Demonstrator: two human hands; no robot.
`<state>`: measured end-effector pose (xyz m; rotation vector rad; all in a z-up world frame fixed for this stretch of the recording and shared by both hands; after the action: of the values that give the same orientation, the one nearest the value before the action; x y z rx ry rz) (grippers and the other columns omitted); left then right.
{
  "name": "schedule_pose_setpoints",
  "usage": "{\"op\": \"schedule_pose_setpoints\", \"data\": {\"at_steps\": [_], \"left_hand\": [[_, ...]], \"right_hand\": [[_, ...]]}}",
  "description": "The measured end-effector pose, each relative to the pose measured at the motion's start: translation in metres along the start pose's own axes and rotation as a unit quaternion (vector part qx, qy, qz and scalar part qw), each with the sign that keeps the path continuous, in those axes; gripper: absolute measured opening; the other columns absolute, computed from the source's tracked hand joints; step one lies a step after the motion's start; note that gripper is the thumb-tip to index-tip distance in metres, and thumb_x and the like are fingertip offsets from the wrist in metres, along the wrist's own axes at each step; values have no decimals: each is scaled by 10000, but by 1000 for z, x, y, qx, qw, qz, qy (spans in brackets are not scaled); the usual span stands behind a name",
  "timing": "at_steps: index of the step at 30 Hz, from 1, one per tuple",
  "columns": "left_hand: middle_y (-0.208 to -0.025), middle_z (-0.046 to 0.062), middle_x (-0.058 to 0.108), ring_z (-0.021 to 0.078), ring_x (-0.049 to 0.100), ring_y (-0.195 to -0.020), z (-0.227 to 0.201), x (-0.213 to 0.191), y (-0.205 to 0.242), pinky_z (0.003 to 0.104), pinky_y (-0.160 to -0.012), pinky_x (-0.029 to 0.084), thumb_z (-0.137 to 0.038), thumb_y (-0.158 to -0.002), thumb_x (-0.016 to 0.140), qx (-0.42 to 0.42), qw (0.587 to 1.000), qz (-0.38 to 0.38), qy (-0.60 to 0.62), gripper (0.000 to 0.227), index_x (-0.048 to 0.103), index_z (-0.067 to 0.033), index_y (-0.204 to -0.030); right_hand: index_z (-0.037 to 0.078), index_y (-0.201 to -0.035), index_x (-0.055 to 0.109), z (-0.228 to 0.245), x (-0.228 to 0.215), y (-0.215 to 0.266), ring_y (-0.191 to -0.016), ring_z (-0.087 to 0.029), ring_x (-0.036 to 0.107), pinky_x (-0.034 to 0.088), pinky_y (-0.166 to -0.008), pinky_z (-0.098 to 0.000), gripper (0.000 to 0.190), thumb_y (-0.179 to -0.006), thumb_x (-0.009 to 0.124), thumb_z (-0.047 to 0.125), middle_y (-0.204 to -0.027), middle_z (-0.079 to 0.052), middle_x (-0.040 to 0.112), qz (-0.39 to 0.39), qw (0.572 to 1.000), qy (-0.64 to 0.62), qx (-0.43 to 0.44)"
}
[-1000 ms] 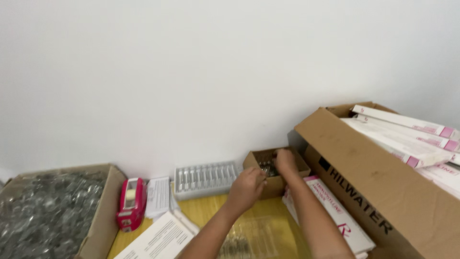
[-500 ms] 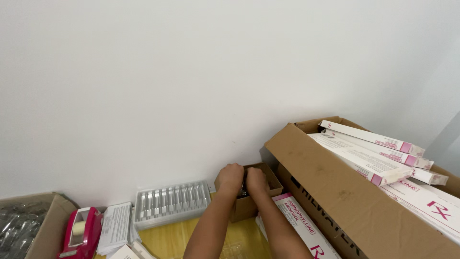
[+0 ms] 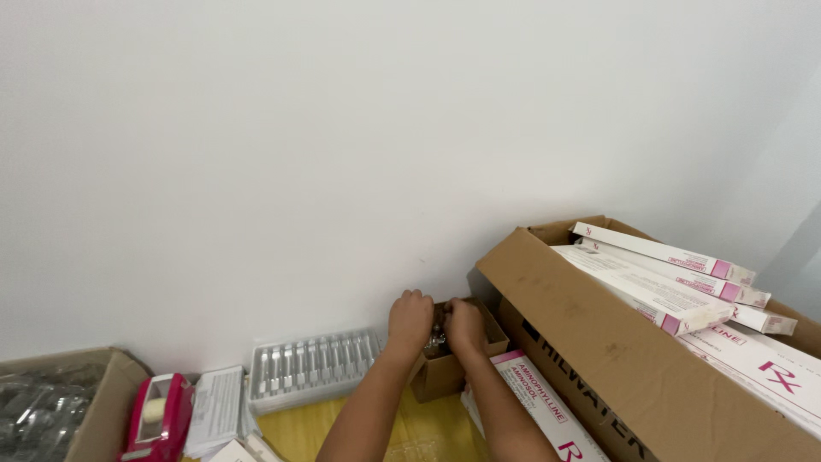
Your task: The person places small vials into a clear plastic tray, then inserts a paper label into a white box and closes it. The person repeats the process with a second tray and box.
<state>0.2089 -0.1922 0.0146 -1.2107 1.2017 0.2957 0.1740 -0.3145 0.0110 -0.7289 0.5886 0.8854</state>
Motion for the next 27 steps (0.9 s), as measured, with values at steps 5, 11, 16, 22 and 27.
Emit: {"op": "schedule_pose_setpoints", "data": {"at_steps": [5, 11, 16, 22, 27], "left_hand": [[-964, 169, 728, 314, 700, -902, 7, -68, 50, 412, -782, 552, -198, -997, 625, -88, 935, -98, 328, 171, 633, -28, -1007], [-1011, 102, 780, 160, 757, -877, 23, -97, 111, 302, -735, 618, -282, -1040, 524, -204, 764, -81, 607, 234, 552, -55, -1089], [-1032, 108, 755, 181, 719, -816, 34, -77, 170, 323, -708, 628, -312, -1059, 472, -274, 695, -29, 664, 263, 520, -73, -1156], [-1023, 104, 711, 179, 752, -861, 47, -60, 222, 348, -716, 645, -330, -1051, 448, -316, 637, -30, 703, 268, 519, -96, -1162], [-996, 104, 689, 190, 712, -820, 51, -40, 249, 347, -639, 605, -275, -1047, 480, -348, 617, -2, 705, 216, 528, -107, -1174]], "right_hand": [[39, -1094, 744, -30, 12, -12, -847, -278, 749, 578, -782, -377, 168, -955, 683, 111, -968, -181, 761, -172, 962, -187, -101], [0, -1202, 710, -41, -9, -3, -850, -123, 638, 533, -740, -260, 229, -986, 657, 52, -990, -66, 716, -77, 896, -432, -66], [2, -1225, 680, -8, -32, 43, -900, -120, 668, 560, -770, -271, 253, -986, 599, 25, -1038, -64, 738, 64, 889, -443, -95], [4, -1220, 670, 14, -46, 103, -960, -127, 687, 571, -852, -282, 258, -975, 610, 61, -1060, -60, 739, 200, 862, -460, -78], [19, -1204, 677, -5, -30, 146, -916, -134, 679, 569, -815, -281, 244, -968, 651, 77, -992, -51, 721, 295, 859, -414, -51]]}}
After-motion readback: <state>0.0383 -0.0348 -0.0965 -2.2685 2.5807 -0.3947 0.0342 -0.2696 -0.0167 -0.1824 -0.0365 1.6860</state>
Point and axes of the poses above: each hand's wrist, its own y-axis away from the middle knuckle, its own x-axis out of the palm, z = x × y, the point moved 1 cm from there along -y, towards the middle knuckle
